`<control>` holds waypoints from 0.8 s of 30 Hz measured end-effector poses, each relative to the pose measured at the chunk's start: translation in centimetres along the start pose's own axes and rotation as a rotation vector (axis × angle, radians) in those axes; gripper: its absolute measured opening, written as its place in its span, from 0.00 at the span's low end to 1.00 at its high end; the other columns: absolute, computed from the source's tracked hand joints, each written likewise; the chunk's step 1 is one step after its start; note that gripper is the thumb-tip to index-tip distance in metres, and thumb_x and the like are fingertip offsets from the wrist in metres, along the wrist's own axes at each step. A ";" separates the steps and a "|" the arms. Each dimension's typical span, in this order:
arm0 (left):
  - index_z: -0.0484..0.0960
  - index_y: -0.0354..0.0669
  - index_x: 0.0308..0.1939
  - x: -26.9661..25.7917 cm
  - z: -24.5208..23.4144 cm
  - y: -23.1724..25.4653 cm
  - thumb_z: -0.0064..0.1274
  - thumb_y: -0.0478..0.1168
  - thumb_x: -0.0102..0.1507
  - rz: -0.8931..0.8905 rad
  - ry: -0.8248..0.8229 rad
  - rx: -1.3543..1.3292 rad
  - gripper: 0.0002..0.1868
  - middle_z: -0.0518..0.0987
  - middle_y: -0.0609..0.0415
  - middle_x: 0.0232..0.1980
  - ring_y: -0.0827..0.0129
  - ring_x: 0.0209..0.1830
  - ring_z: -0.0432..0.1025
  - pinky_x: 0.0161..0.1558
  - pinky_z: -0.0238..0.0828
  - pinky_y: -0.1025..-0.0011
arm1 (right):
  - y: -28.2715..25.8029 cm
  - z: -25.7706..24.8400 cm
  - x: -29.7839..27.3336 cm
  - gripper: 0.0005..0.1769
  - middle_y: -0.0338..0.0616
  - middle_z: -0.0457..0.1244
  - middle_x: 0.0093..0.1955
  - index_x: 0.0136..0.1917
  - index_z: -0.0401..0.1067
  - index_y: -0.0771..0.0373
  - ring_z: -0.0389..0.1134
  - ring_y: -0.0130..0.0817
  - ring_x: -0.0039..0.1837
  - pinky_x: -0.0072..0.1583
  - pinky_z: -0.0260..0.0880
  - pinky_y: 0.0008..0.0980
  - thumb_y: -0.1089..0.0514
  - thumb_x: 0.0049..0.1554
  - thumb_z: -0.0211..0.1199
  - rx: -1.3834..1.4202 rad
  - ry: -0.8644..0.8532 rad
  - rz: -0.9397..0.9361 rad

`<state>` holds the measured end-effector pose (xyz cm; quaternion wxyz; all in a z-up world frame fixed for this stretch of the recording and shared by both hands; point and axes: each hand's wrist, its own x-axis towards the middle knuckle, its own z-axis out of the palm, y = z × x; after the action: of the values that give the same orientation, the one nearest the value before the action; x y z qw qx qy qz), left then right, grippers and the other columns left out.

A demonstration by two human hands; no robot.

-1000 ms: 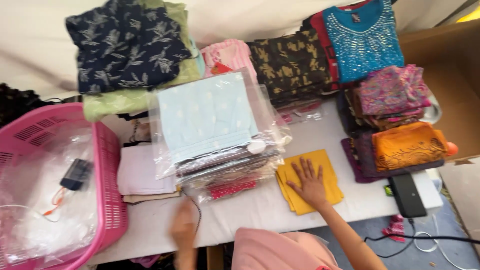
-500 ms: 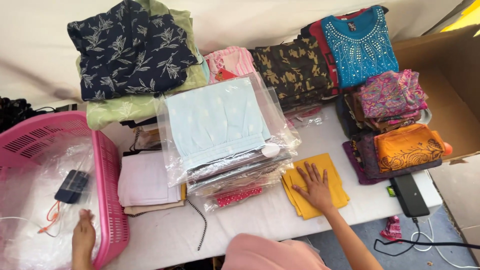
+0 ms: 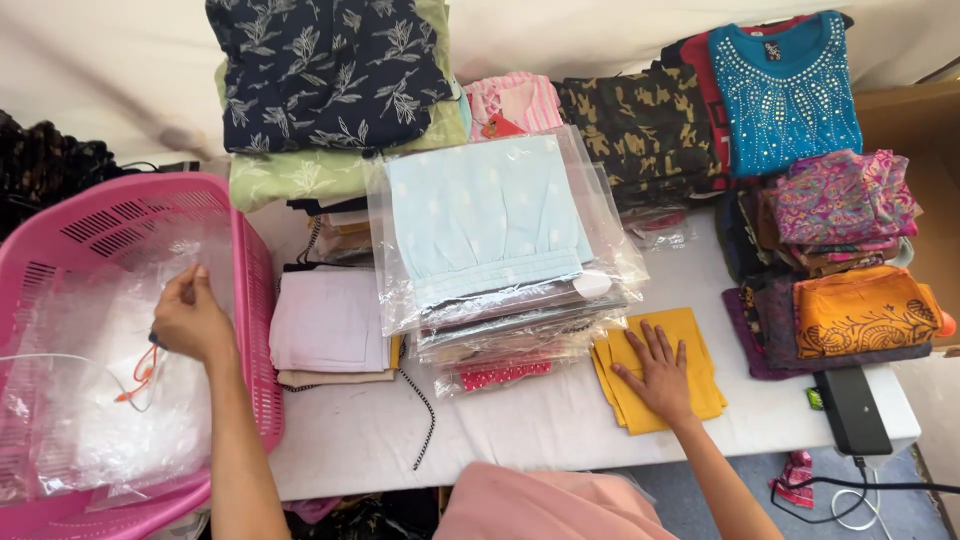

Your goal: Placing folded clothing items into individual plastic bags and stacking them.

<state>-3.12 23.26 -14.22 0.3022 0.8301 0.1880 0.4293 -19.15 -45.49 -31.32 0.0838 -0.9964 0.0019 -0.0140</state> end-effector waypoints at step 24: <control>0.72 0.23 0.68 -3.0 -4.7 -17.7 0.48 0.32 0.63 0.141 -0.517 0.265 0.28 0.75 0.27 0.62 0.44 0.58 0.72 0.58 0.69 0.54 | 0.0 -0.1 -0.2 0.44 0.39 0.44 0.84 0.80 0.54 0.42 0.39 0.41 0.84 0.80 0.27 0.58 0.23 0.57 0.49 0.000 0.028 -0.004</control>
<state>-9.61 36.37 -25.65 0.1985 0.9551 0.1012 0.1954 -19.38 -45.49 -31.27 0.0836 -0.9961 0.0012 -0.0281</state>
